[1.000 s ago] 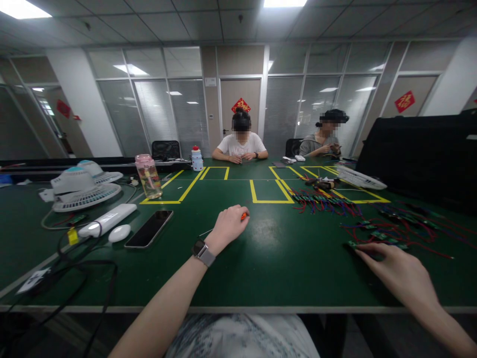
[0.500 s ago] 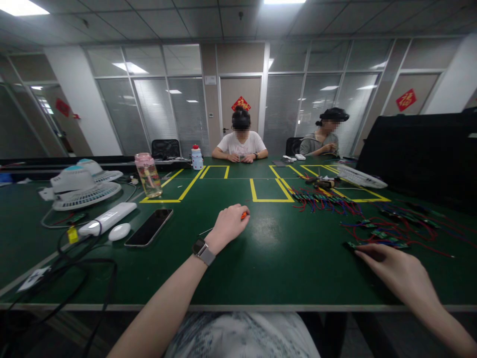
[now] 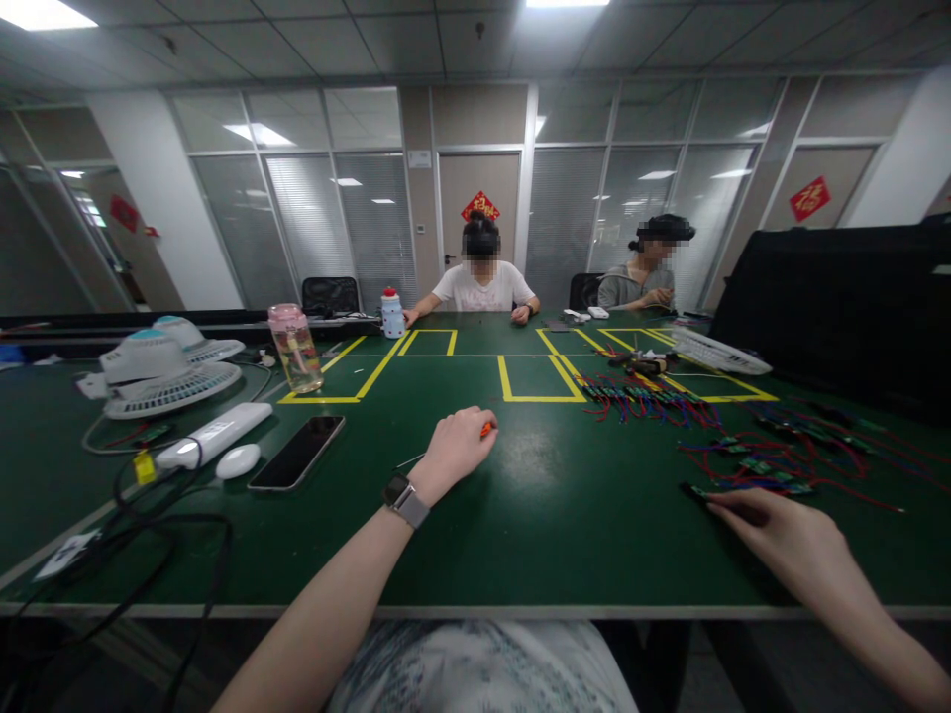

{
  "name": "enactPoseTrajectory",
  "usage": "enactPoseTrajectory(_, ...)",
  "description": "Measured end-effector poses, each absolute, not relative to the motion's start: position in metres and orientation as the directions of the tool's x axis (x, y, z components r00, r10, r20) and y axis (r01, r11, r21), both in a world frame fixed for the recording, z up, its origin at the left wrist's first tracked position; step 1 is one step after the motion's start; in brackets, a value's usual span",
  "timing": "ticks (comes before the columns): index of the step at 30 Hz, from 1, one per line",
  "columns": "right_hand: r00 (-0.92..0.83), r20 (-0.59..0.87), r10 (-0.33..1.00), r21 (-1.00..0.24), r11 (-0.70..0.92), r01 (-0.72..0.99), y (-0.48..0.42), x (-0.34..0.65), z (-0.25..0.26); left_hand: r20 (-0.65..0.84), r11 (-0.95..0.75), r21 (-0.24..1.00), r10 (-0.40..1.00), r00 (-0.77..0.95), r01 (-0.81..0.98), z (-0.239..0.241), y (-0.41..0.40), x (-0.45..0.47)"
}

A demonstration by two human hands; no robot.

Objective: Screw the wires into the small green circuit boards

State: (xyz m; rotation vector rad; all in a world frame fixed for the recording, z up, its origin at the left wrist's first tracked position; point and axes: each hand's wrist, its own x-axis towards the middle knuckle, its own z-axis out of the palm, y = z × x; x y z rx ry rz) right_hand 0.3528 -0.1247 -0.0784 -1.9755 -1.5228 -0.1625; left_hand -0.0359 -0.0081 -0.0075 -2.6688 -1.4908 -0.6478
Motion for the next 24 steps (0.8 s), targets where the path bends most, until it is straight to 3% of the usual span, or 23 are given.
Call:
enactPoseTrajectory(12, 0.027, 0.66, 0.751, -0.215, 0.154, 0.964, -0.124, 0.353, -0.076, 0.367, -0.541, 0.151, 0.808, 0.461, 0.828, -0.01, -0.007, -0.035)
enactPoseTrajectory(16, -0.049, 0.63, 0.775, -0.202, 0.224, 0.953, -0.121, 0.359, -0.072, 0.362, -0.538, 0.163, 0.812, 0.457, 0.827, -0.01, -0.007, -0.035)
enactPoseTrajectory(20, -0.189, 0.63, 0.753, -0.083, 0.307, 0.948, -0.123, 0.371, -0.072, 0.364, -0.542, 0.168, 0.81, 0.46, 0.823, -0.01, -0.008, -0.035)
enactPoseTrajectory(24, -0.228, 0.617, 0.753, 0.0, 0.29, 0.957, -0.135, 0.393, -0.078, 0.357, -0.549, 0.166, 0.808, 0.469, 0.82, -0.009, -0.009, -0.035)
